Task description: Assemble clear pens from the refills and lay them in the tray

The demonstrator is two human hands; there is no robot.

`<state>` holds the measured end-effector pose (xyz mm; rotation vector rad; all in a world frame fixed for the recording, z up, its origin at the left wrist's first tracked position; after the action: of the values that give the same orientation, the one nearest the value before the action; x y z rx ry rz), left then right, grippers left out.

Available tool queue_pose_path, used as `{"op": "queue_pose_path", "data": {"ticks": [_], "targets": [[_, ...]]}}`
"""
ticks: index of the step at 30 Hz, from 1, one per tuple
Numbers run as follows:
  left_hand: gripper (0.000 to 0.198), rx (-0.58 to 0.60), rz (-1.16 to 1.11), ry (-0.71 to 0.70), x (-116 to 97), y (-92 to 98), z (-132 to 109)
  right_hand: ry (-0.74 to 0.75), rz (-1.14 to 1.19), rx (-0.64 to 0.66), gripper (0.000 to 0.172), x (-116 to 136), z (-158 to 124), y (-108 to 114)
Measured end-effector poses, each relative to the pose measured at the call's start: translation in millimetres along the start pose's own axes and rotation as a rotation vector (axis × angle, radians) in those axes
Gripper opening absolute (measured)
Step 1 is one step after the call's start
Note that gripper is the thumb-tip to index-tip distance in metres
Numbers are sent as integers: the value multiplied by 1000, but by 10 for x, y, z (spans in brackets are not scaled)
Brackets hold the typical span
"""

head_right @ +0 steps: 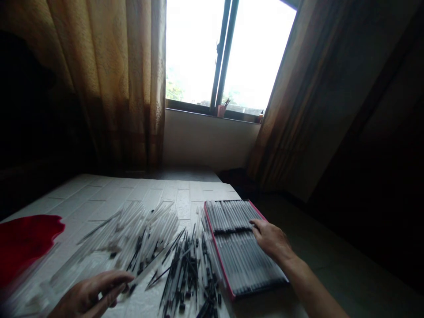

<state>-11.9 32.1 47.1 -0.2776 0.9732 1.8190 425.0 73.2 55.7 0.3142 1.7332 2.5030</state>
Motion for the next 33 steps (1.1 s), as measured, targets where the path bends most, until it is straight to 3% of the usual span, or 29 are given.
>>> {"op": "queue_pose_path", "data": {"ticks": [7, 12, 16, 21, 28, 33], "targets": [[27, -158, 226, 50, 295, 89, -86, 402, 229, -35, 29, 1207, -185, 152], [32, -155, 333, 111, 427, 140, -99, 651, 292, 40, 24, 1987, -425, 54], [32, -155, 369, 103, 385, 164, -72, 819, 271, 112, 18, 2432, -612, -70], [29, -138, 387, 32, 287, 162, -31, 901, 227, 145, 12, 2669, -718, -231], [30, -81, 422, 16, 254, 107, -59, 946, 175, 119, 9, 2734, -756, -383], [27, -45, 400, 0, 243, 86, -66, 988, 168, 98, 8, 2757, -759, -368]]}}
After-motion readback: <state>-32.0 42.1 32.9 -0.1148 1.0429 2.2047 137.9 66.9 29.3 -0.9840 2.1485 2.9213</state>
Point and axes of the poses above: each hand's wrist, its own z-axis towards the middle knuckle, its own y-axis out of the back of the hand, x = y × z, the point moved 4 cm from there along z, towards the middle knuckle, and after that the axes turned 12 degrees about -x, right-handed, at the moved point
